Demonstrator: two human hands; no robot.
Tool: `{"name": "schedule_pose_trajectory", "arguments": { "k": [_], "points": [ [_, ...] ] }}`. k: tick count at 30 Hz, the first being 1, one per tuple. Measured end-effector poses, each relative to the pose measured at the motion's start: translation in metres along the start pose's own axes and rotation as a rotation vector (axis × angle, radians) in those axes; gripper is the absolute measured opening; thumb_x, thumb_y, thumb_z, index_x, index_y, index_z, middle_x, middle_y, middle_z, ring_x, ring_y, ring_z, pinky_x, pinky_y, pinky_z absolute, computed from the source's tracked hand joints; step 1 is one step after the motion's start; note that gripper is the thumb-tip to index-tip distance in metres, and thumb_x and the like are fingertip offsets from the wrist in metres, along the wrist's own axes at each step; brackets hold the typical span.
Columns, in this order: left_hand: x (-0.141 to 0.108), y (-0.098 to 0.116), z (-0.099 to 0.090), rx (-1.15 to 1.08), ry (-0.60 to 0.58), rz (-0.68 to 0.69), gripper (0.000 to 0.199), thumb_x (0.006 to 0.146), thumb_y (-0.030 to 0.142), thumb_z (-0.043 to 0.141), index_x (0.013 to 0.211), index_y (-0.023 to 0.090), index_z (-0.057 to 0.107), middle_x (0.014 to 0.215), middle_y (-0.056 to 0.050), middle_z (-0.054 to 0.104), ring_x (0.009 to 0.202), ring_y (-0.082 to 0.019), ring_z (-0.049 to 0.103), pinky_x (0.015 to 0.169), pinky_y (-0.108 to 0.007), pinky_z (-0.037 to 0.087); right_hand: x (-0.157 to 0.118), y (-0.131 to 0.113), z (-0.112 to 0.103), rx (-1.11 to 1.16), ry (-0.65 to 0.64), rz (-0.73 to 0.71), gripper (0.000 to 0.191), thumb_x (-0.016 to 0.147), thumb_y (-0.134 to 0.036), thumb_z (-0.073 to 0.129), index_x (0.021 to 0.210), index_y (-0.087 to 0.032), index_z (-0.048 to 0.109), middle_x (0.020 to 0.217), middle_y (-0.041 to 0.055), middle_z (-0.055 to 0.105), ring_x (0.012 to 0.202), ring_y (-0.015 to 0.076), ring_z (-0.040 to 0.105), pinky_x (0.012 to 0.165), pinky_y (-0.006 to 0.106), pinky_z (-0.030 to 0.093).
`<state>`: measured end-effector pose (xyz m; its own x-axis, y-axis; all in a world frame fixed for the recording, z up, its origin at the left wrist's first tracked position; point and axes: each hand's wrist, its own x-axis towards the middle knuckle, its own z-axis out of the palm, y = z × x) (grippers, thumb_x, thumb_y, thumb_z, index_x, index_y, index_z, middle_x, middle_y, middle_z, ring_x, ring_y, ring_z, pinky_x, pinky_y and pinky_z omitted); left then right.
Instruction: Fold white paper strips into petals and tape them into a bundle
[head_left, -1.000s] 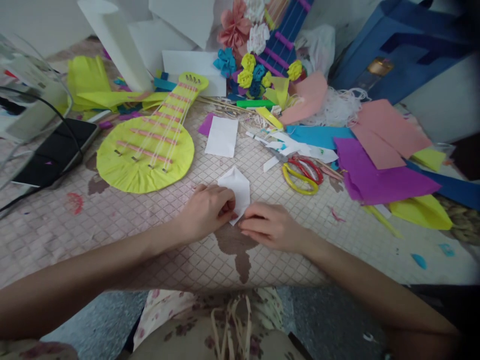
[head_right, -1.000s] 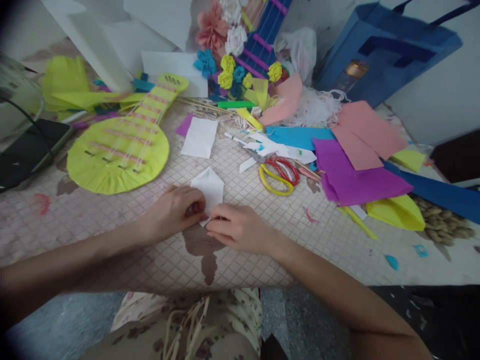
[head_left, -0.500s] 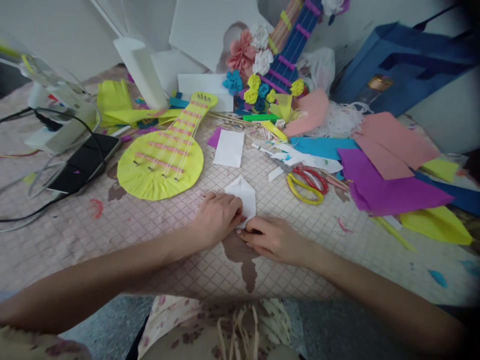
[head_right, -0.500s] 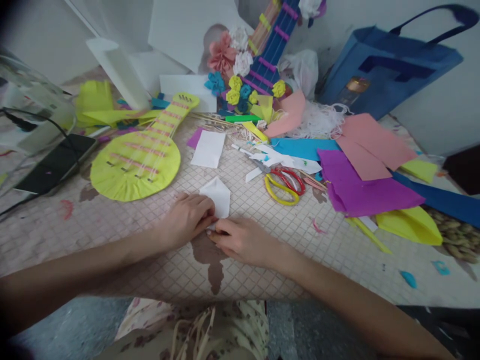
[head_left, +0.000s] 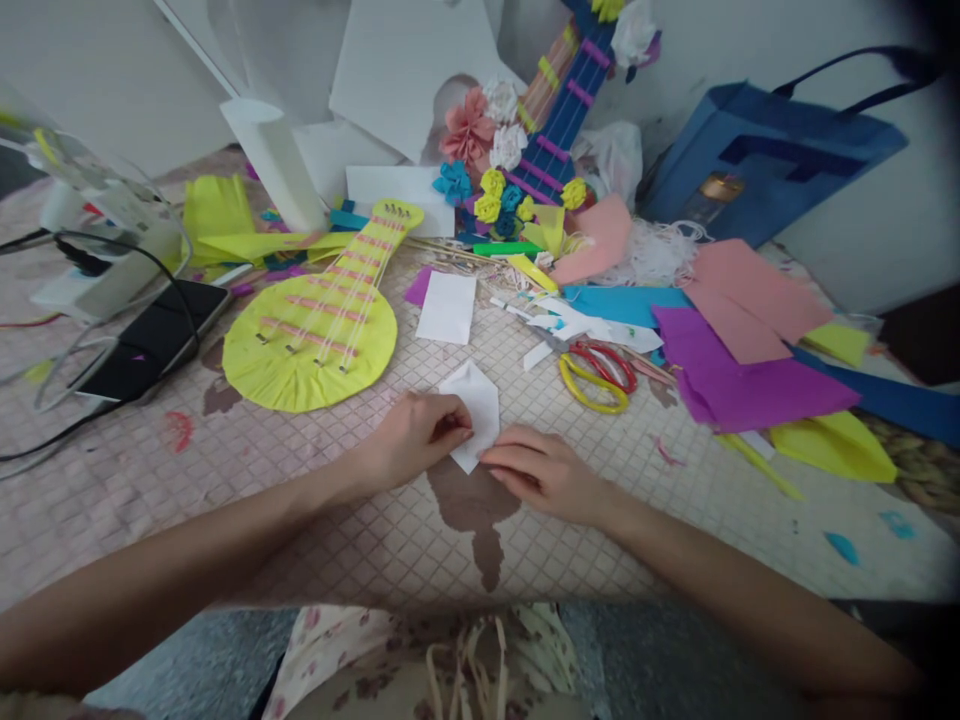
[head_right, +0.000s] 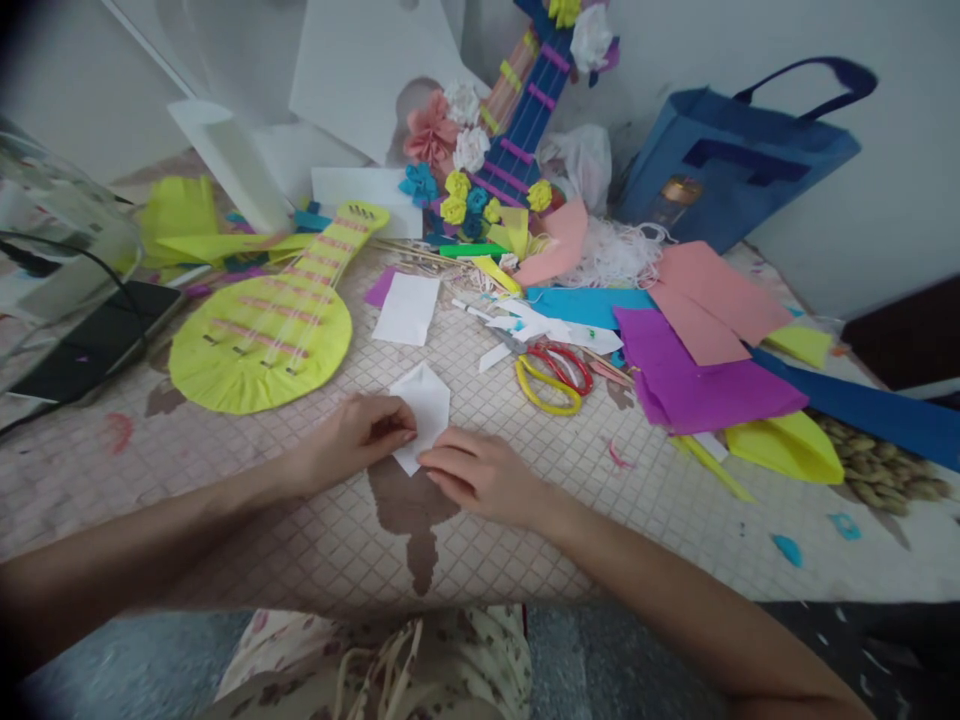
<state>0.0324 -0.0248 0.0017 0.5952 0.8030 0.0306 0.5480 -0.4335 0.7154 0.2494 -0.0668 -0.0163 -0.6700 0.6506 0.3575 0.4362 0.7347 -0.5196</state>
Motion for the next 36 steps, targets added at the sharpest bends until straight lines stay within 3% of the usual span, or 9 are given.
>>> {"name": "schedule_pose_trajectory", "arguments": {
  "k": [3,6,11,17,20,25,29,36],
  "points": [
    [-0.002,-0.001,0.000,-0.012,-0.001,0.013,0.008,0.083,0.018,0.053,0.079,0.016,0.060,0.068,0.002,0.059,0.061,-0.010,0.052,0.059,-0.022,0.038,0.004,-0.001,0.001,-0.004,0.044,0.135,0.012,0.091,-0.021,0.046,0.095,-0.019,0.057,0.089,0.0041,0.061,0.080,0.0130,0.058,0.069,0.026,0.048],
    [-0.003,0.000,0.002,0.101,-0.013,0.038,0.006,0.079,0.021,0.061,0.083,0.017,0.059,0.074,0.002,0.061,0.067,-0.013,0.055,0.066,-0.026,0.038,0.010,-0.004,0.004,-0.123,-0.015,0.277,0.007,0.090,-0.023,0.048,0.090,-0.018,0.053,0.086,0.0033,0.057,0.075,0.0134,0.055,0.065,0.026,0.044],
    [-0.006,-0.001,0.008,0.281,0.002,0.086,0.017,0.076,0.025,0.065,0.088,0.018,0.056,0.081,0.000,0.061,0.077,-0.017,0.056,0.072,-0.032,0.037,0.014,-0.008,0.007,-0.269,-0.145,0.312,0.008,0.091,-0.022,0.043,0.092,-0.018,0.050,0.091,0.0046,0.056,0.073,0.0147,0.054,0.059,0.025,0.039],
    [-0.009,-0.001,0.007,0.144,0.086,0.089,0.010,0.079,0.021,0.062,0.085,0.018,0.055,0.076,0.000,0.060,0.076,-0.016,0.055,0.072,-0.030,0.039,0.009,0.000,-0.004,0.037,0.039,0.273,0.003,0.087,-0.019,0.050,0.089,-0.020,0.051,0.083,0.0013,0.053,0.071,0.0118,0.051,0.063,0.024,0.041],
    [-0.014,0.005,0.004,0.142,0.131,0.126,0.003,0.083,0.019,0.057,0.081,0.018,0.054,0.078,-0.001,0.059,0.079,-0.016,0.054,0.073,-0.031,0.039,0.014,0.007,-0.015,0.052,0.119,0.288,0.005,0.086,-0.017,0.049,0.088,-0.019,0.053,0.084,0.0018,0.054,0.067,0.0109,0.049,0.060,0.023,0.040],
    [-0.020,0.021,0.011,0.312,0.029,0.233,0.009,0.086,0.027,0.056,0.088,0.018,0.057,0.089,-0.004,0.061,0.088,-0.020,0.053,0.078,-0.035,0.036,0.044,0.027,-0.026,-0.041,0.111,0.307,0.007,0.086,-0.018,0.049,0.089,-0.018,0.056,0.089,0.0026,0.055,0.069,0.0105,0.051,0.062,0.023,0.041],
    [-0.019,0.032,0.023,0.493,-0.053,0.269,0.012,0.087,0.028,0.054,0.089,0.016,0.057,0.094,-0.007,0.059,0.088,-0.023,0.052,0.076,-0.038,0.036,0.077,0.044,-0.024,-0.088,0.055,0.329,0.007,0.083,-0.019,0.050,0.086,-0.016,0.056,0.089,0.0026,0.057,0.074,0.0111,0.052,0.070,0.024,0.040],
    [-0.017,0.043,0.025,0.728,-0.088,0.266,0.008,0.085,0.011,0.049,0.091,0.015,0.053,0.092,-0.008,0.058,0.085,-0.024,0.052,0.073,-0.040,0.038,0.108,0.063,-0.016,0.048,-0.062,0.487,0.008,0.079,-0.023,0.055,0.081,-0.016,0.058,0.067,-0.0015,0.057,0.060,0.0101,0.050,0.056,0.023,0.034]
  ]
}}
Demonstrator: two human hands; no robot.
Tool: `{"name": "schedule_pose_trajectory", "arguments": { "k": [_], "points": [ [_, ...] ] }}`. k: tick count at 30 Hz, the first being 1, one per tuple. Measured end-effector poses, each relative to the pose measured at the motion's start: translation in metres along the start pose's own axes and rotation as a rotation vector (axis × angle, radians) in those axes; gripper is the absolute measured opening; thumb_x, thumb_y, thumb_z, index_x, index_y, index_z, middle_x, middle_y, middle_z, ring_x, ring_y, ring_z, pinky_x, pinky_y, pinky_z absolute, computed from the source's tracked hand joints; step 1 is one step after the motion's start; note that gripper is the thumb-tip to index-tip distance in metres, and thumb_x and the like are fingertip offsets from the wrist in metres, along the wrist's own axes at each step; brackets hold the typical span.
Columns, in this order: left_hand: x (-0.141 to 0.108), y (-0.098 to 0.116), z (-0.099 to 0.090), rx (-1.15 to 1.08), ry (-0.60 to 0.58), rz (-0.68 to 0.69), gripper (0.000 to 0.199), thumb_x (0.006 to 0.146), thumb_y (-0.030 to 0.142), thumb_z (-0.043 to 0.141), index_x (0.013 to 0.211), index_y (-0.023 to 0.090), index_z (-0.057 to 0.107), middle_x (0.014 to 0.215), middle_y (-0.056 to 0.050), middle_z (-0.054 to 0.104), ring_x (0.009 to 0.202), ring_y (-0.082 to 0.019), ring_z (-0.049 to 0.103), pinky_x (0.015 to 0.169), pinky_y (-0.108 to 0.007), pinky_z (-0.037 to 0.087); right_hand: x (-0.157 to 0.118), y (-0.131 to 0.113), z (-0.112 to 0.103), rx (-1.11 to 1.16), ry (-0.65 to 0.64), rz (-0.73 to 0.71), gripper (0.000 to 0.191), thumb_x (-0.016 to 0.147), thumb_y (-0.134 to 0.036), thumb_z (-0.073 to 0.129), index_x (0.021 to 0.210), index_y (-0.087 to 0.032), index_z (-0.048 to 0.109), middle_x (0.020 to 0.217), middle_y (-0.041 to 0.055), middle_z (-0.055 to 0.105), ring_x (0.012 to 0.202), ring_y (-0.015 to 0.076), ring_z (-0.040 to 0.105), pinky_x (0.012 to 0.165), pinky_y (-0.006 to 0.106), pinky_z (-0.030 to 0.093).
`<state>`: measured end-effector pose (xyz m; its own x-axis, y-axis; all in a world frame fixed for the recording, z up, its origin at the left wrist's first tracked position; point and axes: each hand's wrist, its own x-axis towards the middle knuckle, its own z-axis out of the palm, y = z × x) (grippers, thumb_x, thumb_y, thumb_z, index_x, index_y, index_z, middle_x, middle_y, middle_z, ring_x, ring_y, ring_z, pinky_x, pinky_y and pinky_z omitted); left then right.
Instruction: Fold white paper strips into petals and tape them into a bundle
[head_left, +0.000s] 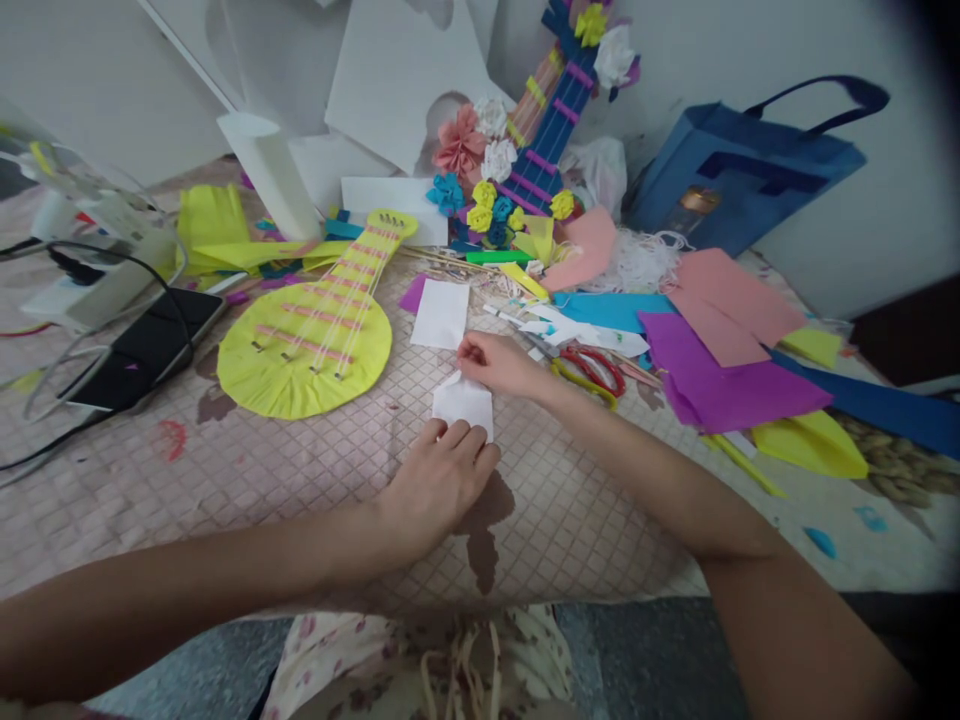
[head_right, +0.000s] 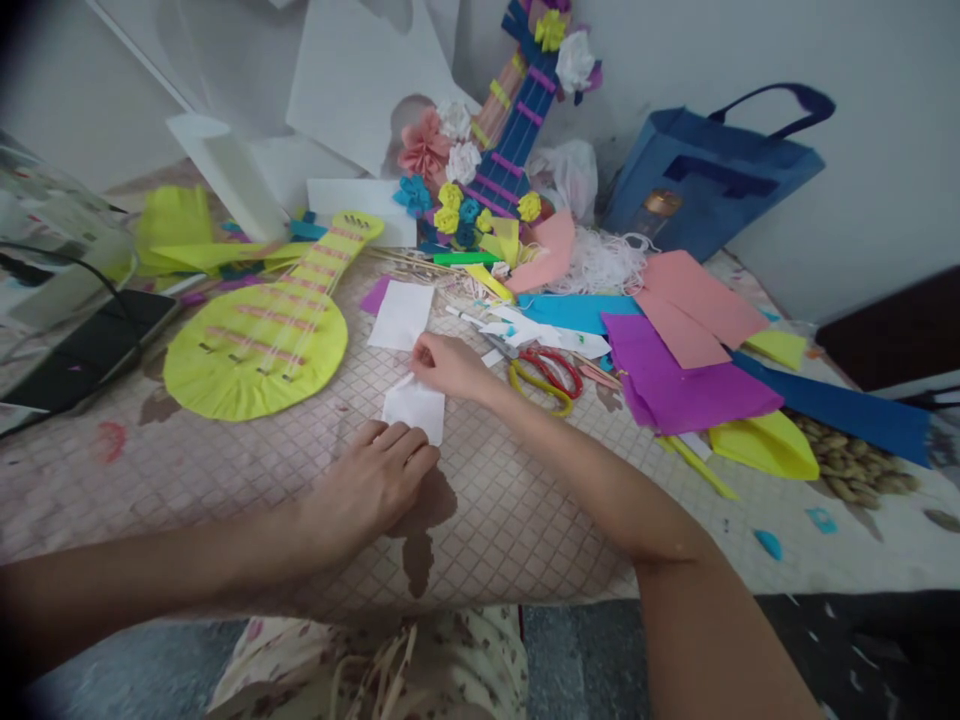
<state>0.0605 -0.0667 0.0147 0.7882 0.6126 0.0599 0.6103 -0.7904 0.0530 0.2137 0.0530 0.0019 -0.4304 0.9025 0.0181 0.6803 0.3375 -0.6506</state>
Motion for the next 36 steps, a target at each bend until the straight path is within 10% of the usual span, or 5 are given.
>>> {"name": "schedule_pose_trajectory", "arguments": {
  "k": [11,26,36],
  "points": [
    [-0.020,-0.013,-0.004,0.051,0.008,0.033,0.014,0.086,0.008,0.048,0.096,0.016,0.053,0.090,-0.006,0.059,0.086,-0.022,0.054,0.076,-0.038,0.040,-0.019,0.014,-0.009,0.150,-0.009,0.045,0.005,0.073,-0.020,0.058,0.073,-0.016,0.055,0.068,-0.0011,0.057,0.062,0.0105,0.051,0.058,0.024,0.039],
    [-0.047,-0.062,0.002,-0.272,0.244,-0.056,0.014,0.087,0.014,0.049,0.100,0.017,0.053,0.105,-0.007,0.057,0.096,-0.020,0.053,0.085,-0.038,0.044,-0.114,0.000,-0.010,0.630,-0.128,0.363,0.017,0.080,-0.022,0.053,0.089,-0.022,0.039,0.058,-0.0089,0.048,0.042,0.0057,0.043,0.037,0.017,0.026],
    [-0.047,-0.061,0.016,-0.373,0.246,0.105,0.018,0.088,0.012,0.050,0.104,0.017,0.054,0.113,-0.009,0.056,0.103,-0.019,0.055,0.089,-0.036,0.047,-0.135,-0.011,-0.012,0.161,-0.120,0.153,0.004,0.083,-0.018,0.051,0.086,-0.019,0.053,0.065,-0.0049,0.048,0.057,0.0078,0.044,0.053,0.022,0.032]
  ]
}}
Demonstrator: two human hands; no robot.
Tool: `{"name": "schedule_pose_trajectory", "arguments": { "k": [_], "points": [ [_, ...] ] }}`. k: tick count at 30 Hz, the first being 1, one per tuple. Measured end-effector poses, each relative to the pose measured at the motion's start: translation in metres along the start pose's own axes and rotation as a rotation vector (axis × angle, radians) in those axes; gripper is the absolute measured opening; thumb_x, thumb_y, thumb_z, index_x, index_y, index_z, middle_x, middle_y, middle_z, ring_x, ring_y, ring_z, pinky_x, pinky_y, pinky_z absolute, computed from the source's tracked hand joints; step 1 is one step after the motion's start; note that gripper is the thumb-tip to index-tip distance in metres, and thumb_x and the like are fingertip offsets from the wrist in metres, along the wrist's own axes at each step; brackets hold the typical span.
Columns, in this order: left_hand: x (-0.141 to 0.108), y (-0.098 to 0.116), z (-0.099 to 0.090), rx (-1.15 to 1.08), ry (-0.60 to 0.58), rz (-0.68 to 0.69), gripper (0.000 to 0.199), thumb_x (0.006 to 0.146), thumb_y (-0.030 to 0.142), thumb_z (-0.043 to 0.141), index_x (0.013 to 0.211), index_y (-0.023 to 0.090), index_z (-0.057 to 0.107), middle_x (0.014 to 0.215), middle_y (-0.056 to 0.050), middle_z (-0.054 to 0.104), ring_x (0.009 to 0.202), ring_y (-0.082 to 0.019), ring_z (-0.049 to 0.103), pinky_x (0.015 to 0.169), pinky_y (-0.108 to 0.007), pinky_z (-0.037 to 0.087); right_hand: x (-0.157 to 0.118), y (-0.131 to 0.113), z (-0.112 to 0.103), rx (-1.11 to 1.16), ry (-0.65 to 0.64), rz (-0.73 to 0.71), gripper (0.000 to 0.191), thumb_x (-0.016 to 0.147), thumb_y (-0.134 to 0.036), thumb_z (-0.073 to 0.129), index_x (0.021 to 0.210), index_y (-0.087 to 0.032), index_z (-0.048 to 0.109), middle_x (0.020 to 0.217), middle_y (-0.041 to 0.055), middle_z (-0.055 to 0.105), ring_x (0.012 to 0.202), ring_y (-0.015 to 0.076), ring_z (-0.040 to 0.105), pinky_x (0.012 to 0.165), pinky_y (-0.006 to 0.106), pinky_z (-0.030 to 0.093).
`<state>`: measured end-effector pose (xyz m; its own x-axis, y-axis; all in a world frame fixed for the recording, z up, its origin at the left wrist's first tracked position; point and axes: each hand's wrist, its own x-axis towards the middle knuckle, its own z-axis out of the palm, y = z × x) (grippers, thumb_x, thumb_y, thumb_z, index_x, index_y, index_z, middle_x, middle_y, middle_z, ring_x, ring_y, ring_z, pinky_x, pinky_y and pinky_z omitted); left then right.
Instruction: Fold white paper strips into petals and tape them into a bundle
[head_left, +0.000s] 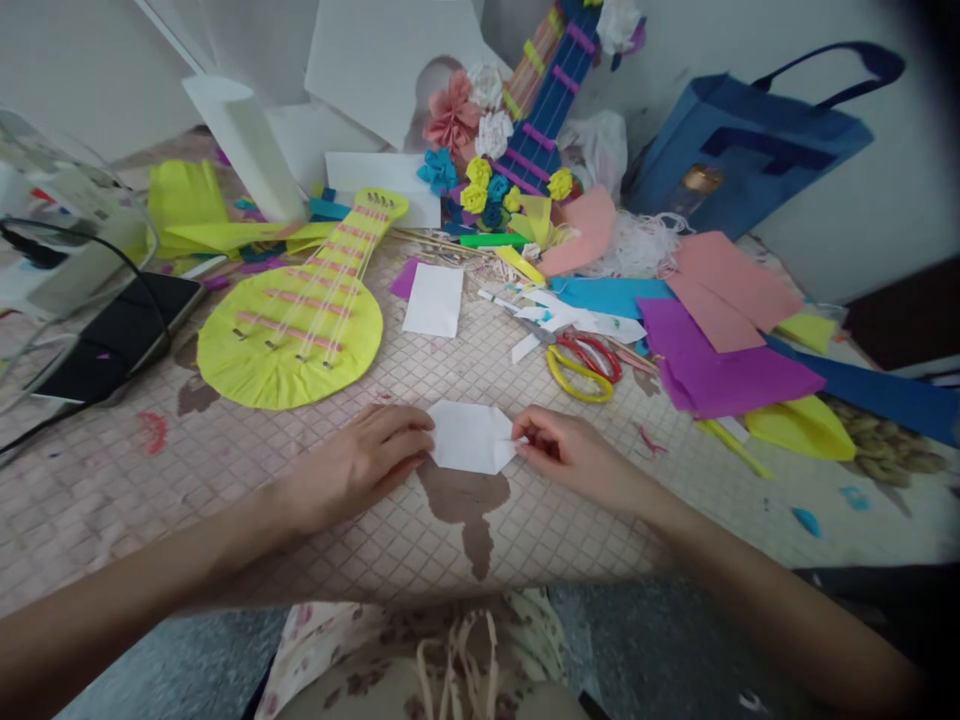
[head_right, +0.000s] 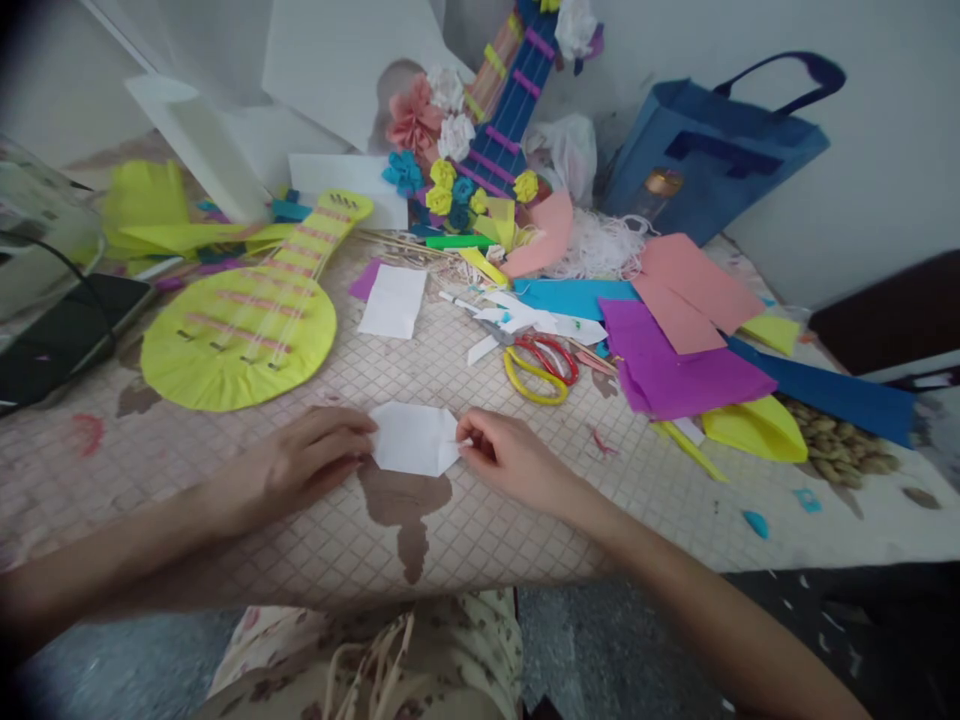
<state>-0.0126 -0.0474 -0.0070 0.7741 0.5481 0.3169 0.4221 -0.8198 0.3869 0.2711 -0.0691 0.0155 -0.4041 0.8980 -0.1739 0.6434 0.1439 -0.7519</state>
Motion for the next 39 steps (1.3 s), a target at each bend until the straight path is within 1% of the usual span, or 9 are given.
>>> {"name": "schedule_pose_trajectory", "arguments": {
  "k": [4,11,15,18,21,24,29,34,39],
  "points": [
    [0.002,-0.006,0.001,-0.019,0.112,-0.067,0.025,0.083,0.008,0.053,0.107,0.014,0.052,0.113,-0.012,0.054,0.105,-0.020,0.054,0.088,-0.036,0.048,0.002,0.003,0.000,-0.006,-0.004,-0.013,0.004,0.083,-0.019,0.050,0.084,-0.019,0.054,0.067,-0.0038,0.050,0.059,0.0087,0.045,0.054,0.022,0.034],
    [0.005,-0.012,0.000,-0.011,0.019,-0.002,0.012,0.086,0.012,0.051,0.094,0.017,0.059,0.110,-0.010,0.060,0.103,-0.020,0.056,0.090,-0.040,0.047,0.007,0.009,0.003,0.000,0.042,-0.001,0.005,0.083,-0.019,0.049,0.088,-0.020,0.051,0.073,-0.0026,0.056,0.061,0.0097,0.051,0.057,0.022,0.038],
    [0.007,-0.010,-0.001,0.013,0.011,0.013,0.012,0.088,0.013,0.049,0.095,0.016,0.058,0.110,-0.010,0.060,0.101,-0.020,0.057,0.088,-0.038,0.047,0.009,0.007,0.002,-0.041,0.084,-0.004,0.007,0.084,-0.019,0.049,0.091,-0.021,0.050,0.075,-0.0018,0.057,0.063,0.0107,0.053,0.058,0.023,0.040],
    [0.011,-0.009,-0.006,0.053,-0.039,0.109,0.015,0.090,0.013,0.047,0.101,0.016,0.057,0.106,-0.009,0.064,0.099,-0.019,0.057,0.090,-0.039,0.045,0.009,0.006,0.002,-0.105,0.094,-0.033,0.007,0.085,-0.018,0.049,0.091,-0.021,0.049,0.074,-0.0016,0.056,0.063,0.0112,0.052,0.058,0.023,0.040],
    [0.014,-0.009,-0.011,0.124,-0.107,0.230,0.018,0.092,0.013,0.043,0.101,0.016,0.058,0.108,-0.010,0.064,0.104,-0.021,0.056,0.092,-0.041,0.044,0.004,0.008,0.002,-0.265,0.132,-0.144,0.011,0.084,-0.017,0.051,0.094,-0.020,0.050,0.089,0.0034,0.057,0.071,0.0126,0.054,0.061,0.025,0.043],
    [0.014,-0.008,-0.013,0.213,-0.111,0.268,0.020,0.093,0.012,0.041,0.098,0.015,0.059,0.112,-0.011,0.063,0.106,-0.021,0.055,0.091,-0.041,0.045,-0.002,0.013,0.003,-0.445,0.187,-0.326,0.009,0.086,-0.016,0.050,0.094,-0.018,0.053,0.103,0.0087,0.053,0.083,0.0155,0.055,0.067,0.028,0.047],
    [0.015,-0.006,-0.013,0.307,-0.070,0.343,0.024,0.094,0.012,0.038,0.093,0.015,0.061,0.100,-0.007,0.066,0.094,-0.019,0.058,0.087,-0.038,0.046,-0.007,0.019,0.004,-0.610,0.143,-0.644,0.013,0.090,-0.013,0.046,0.095,-0.016,0.058,0.099,0.0080,0.060,0.095,0.0197,0.052,0.084,0.036,0.047],
    [0.016,-0.008,-0.015,0.270,-0.125,0.364,0.025,0.095,0.012,0.036,0.096,0.015,0.061,0.098,-0.008,0.066,0.093,-0.018,0.058,0.085,-0.036,0.045,-0.006,0.018,0.005,-0.708,0.097,-0.685,0.019,0.091,-0.012,0.043,0.098,-0.016,0.061,0.103,0.0090,0.063,0.097,0.0212,0.053,0.084,0.037,0.049],
    [0.014,-0.008,-0.006,0.206,-0.140,0.251,0.014,0.092,0.019,0.046,0.097,0.015,0.059,0.097,-0.007,0.065,0.094,-0.019,0.056,0.084,-0.034,0.045,-0.004,0.017,0.010,-0.728,0.132,-0.690,0.020,0.090,-0.010,0.044,0.095,-0.015,0.063,0.098,0.0104,0.064,0.094,0.0212,0.055,0.081,0.037,0.050]
  ]
}}
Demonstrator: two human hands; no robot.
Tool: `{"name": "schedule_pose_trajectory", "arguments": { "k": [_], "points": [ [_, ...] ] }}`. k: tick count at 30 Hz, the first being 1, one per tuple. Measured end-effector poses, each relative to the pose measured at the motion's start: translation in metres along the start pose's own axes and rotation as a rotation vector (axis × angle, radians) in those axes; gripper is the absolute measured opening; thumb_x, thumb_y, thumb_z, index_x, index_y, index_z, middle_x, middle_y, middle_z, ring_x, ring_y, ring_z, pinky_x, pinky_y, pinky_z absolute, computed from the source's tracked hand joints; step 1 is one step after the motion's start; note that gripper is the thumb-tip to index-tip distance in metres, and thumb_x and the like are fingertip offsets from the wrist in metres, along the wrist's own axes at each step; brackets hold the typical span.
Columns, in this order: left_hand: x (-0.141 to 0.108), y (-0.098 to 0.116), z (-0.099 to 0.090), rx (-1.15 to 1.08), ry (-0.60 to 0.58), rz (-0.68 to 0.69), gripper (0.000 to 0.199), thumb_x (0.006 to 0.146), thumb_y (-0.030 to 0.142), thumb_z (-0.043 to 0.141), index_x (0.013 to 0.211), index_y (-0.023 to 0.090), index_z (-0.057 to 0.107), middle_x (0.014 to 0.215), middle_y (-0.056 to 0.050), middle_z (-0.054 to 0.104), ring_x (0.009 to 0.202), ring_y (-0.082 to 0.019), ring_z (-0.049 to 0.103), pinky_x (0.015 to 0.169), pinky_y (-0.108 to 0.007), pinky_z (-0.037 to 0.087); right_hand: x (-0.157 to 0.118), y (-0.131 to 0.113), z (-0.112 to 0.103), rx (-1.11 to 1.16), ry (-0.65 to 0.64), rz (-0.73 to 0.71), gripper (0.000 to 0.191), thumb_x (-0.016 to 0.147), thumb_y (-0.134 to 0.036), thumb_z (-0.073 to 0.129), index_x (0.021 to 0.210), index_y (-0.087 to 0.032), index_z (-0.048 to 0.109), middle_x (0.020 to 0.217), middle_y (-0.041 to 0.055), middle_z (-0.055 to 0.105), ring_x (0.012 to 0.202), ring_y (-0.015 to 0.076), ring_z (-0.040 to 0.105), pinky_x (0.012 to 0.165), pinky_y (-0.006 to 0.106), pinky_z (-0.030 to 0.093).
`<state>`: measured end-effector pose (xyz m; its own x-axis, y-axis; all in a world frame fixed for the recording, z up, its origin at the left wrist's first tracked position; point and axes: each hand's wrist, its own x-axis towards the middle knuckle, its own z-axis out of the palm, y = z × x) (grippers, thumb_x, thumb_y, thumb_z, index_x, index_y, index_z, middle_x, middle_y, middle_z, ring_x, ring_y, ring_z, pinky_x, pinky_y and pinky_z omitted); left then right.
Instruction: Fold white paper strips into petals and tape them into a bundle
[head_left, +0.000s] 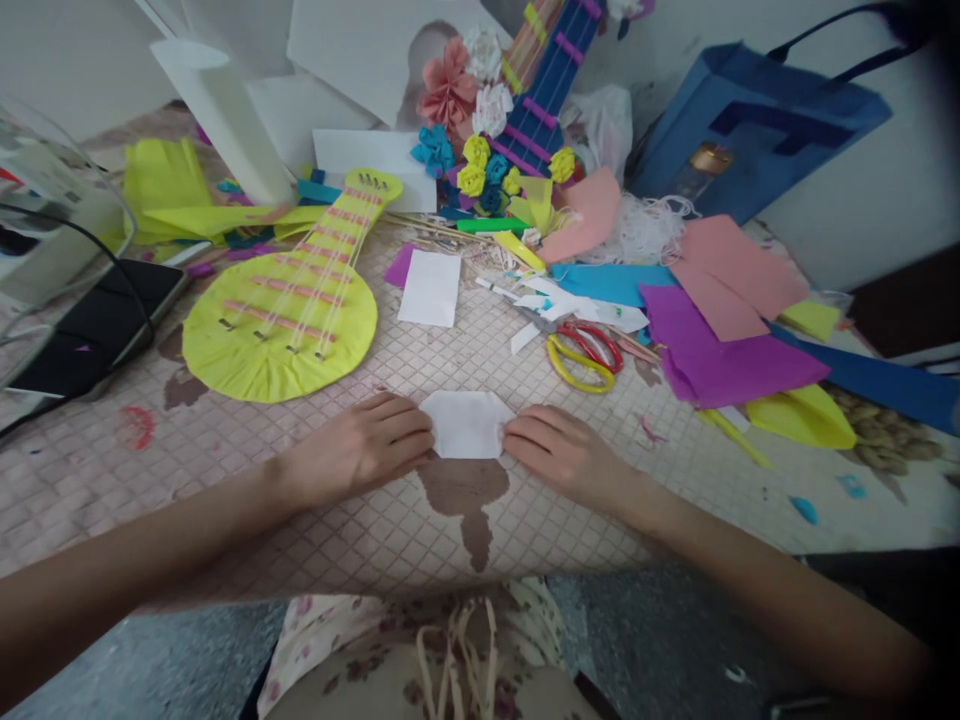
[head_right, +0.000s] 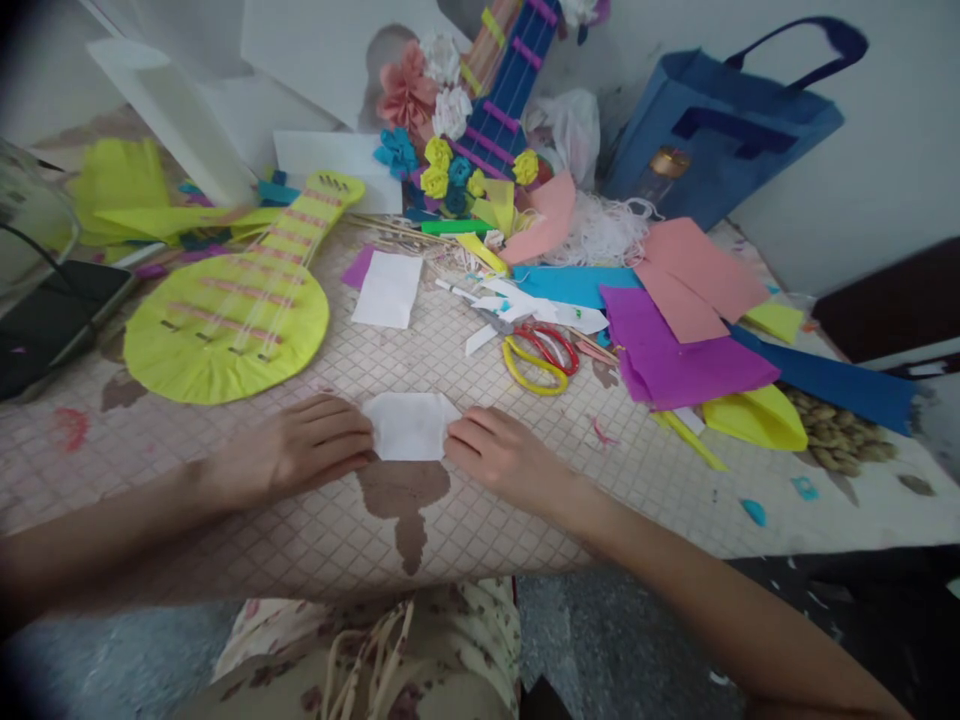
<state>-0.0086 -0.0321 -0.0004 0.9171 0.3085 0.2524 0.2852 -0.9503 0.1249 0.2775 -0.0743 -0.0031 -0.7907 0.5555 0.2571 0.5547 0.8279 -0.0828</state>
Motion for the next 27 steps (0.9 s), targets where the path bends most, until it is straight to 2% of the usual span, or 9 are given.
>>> {"name": "schedule_pose_trajectory", "arguments": {
  "k": [4,8,13,20,27],
  "points": [
    [0.000,0.002,0.004,-0.008,0.049,-0.067,0.014,0.092,0.023,0.048,0.098,0.015,0.059,0.094,-0.007,0.064,0.093,-0.019,0.056,0.084,-0.035,0.044,0.000,0.000,0.003,0.019,0.040,0.020,0.020,0.089,-0.010,0.044,0.093,-0.015,0.063,0.097,0.0099,0.065,0.093,0.0206,0.056,0.083,0.038,0.051],
    [0.003,0.000,-0.001,0.038,0.022,0.013,0.018,0.093,0.016,0.042,0.095,0.016,0.060,0.096,-0.007,0.065,0.092,-0.019,0.057,0.084,-0.036,0.045,0.001,0.004,-0.002,0.080,-0.008,0.017,0.021,0.090,-0.011,0.044,0.096,-0.017,0.063,0.098,0.0083,0.065,0.095,0.0202,0.057,0.084,0.038,0.051],
    [0.006,-0.001,-0.003,0.024,0.018,0.054,0.024,0.094,0.012,0.037,0.092,0.017,0.060,0.092,-0.007,0.064,0.089,-0.018,0.058,0.083,-0.036,0.047,0.004,0.005,-0.008,0.004,-0.055,-0.061,0.022,0.091,-0.010,0.042,0.095,-0.016,0.063,0.097,0.0088,0.066,0.094,0.0214,0.058,0.077,0.036,0.053],
    [0.006,0.003,0.003,-0.045,0.023,-0.142,0.019,0.094,0.019,0.040,0.092,0.015,0.058,0.090,-0.007,0.062,0.087,-0.017,0.056,0.080,-0.033,0.045,0.002,0.004,0.001,0.059,0.002,0.004,0.021,0.090,-0.011,0.043,0.093,-0.018,0.063,0.095,0.0085,0.065,0.093,0.0208,0.057,0.080,0.037,0.051],
    [0.006,0.010,0.006,-0.132,0.082,-0.240,0.016,0.090,0.030,0.052,0.093,0.015,0.056,0.094,-0.007,0.062,0.088,-0.019,0.055,0.079,-0.035,0.044,0.009,0.001,0.003,0.239,0.077,0.176,0.016,0.090,-0.015,0.043,0.087,-0.018,0.059,0.089,0.0073,0.063,0.086,0.0181,0.055,0.078,0.035,0.049]
  ]
}}
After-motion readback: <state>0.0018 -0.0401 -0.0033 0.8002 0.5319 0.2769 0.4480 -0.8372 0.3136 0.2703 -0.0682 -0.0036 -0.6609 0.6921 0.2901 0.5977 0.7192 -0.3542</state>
